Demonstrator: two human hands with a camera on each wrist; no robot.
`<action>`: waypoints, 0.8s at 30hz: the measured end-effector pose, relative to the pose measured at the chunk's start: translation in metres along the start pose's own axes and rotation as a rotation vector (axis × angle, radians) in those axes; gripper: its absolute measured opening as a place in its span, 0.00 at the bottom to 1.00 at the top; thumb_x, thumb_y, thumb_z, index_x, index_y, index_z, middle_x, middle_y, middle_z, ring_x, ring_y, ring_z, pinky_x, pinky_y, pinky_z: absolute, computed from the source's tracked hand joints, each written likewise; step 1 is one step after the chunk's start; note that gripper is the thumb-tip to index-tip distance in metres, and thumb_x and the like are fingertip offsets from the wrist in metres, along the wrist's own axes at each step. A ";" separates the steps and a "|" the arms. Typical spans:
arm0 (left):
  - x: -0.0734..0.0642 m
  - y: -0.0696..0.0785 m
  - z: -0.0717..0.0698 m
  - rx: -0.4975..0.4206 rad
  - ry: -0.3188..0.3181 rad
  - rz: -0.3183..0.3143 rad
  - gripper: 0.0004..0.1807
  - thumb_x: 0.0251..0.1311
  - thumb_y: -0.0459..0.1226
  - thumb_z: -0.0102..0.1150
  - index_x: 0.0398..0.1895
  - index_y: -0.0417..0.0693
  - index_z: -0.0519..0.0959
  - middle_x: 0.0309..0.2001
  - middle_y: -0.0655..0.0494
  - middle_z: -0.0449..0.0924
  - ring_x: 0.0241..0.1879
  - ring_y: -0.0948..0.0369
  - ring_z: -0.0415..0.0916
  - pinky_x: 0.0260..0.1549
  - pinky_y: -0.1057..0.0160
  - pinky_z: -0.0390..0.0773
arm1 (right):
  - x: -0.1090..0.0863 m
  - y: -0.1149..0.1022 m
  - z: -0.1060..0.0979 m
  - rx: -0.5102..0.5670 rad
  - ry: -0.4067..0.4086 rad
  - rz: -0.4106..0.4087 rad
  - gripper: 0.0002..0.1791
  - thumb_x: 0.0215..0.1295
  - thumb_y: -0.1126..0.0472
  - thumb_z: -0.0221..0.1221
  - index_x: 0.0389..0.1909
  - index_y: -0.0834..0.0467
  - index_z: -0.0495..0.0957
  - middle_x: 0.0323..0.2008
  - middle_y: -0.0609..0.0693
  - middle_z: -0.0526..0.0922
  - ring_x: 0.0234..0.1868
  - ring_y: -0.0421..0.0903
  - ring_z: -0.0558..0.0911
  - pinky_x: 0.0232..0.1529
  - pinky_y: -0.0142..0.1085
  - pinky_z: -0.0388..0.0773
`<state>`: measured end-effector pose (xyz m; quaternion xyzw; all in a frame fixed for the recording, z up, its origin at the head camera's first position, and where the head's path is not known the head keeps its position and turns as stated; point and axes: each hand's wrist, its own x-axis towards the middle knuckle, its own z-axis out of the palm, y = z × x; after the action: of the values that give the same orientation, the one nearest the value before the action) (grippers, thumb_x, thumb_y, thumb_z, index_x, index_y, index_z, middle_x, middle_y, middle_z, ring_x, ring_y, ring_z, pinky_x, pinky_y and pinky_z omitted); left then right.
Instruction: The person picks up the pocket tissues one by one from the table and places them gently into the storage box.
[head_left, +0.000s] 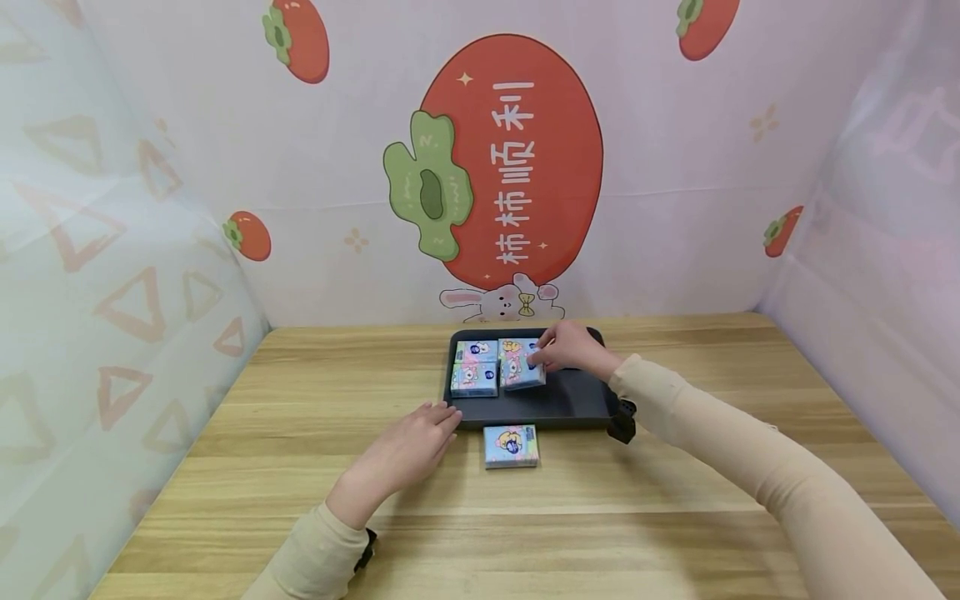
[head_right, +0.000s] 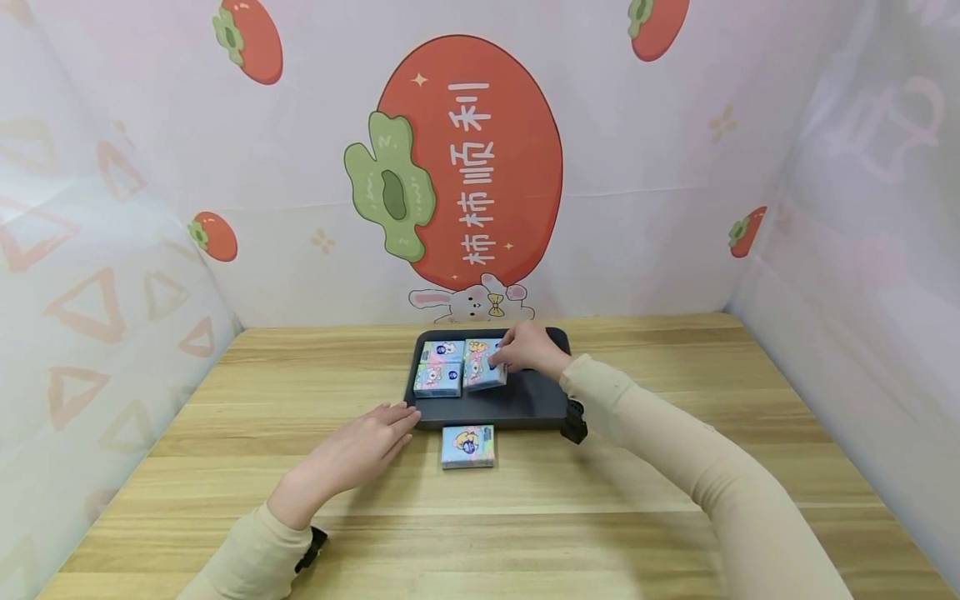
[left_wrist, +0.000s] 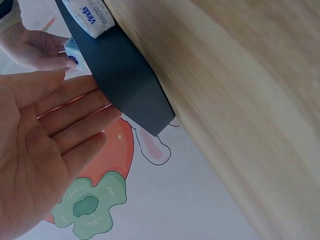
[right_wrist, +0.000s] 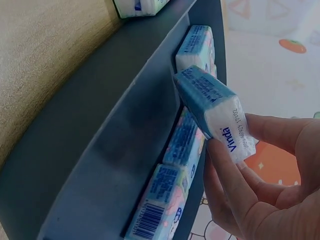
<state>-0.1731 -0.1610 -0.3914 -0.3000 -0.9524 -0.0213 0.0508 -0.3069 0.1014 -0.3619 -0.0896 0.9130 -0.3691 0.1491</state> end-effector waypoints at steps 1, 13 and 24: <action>0.000 0.000 0.000 0.000 -0.001 -0.001 0.18 0.67 0.37 0.51 0.55 0.37 0.77 0.56 0.44 0.78 0.59 0.50 0.74 0.64 0.52 0.70 | 0.001 0.000 0.001 -0.001 -0.002 0.003 0.22 0.56 0.56 0.67 0.46 0.66 0.80 0.41 0.60 0.81 0.34 0.48 0.86 0.41 0.37 0.85; 0.000 -0.001 0.002 0.003 0.010 0.007 0.18 0.67 0.37 0.51 0.55 0.37 0.77 0.55 0.44 0.78 0.58 0.50 0.74 0.63 0.52 0.70 | 0.004 0.003 0.003 -0.005 -0.006 0.016 0.22 0.57 0.57 0.67 0.48 0.67 0.79 0.43 0.61 0.81 0.35 0.50 0.87 0.41 0.37 0.85; 0.000 0.000 0.001 0.017 0.006 0.006 0.18 0.67 0.38 0.51 0.55 0.37 0.77 0.55 0.44 0.78 0.58 0.50 0.74 0.63 0.52 0.70 | 0.001 0.004 0.003 -0.076 -0.028 0.040 0.21 0.59 0.55 0.65 0.49 0.63 0.78 0.38 0.56 0.84 0.34 0.46 0.86 0.47 0.40 0.83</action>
<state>-0.1733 -0.1605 -0.3921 -0.3023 -0.9515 -0.0141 0.0561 -0.3072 0.1020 -0.3674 -0.0820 0.9258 -0.3298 0.1657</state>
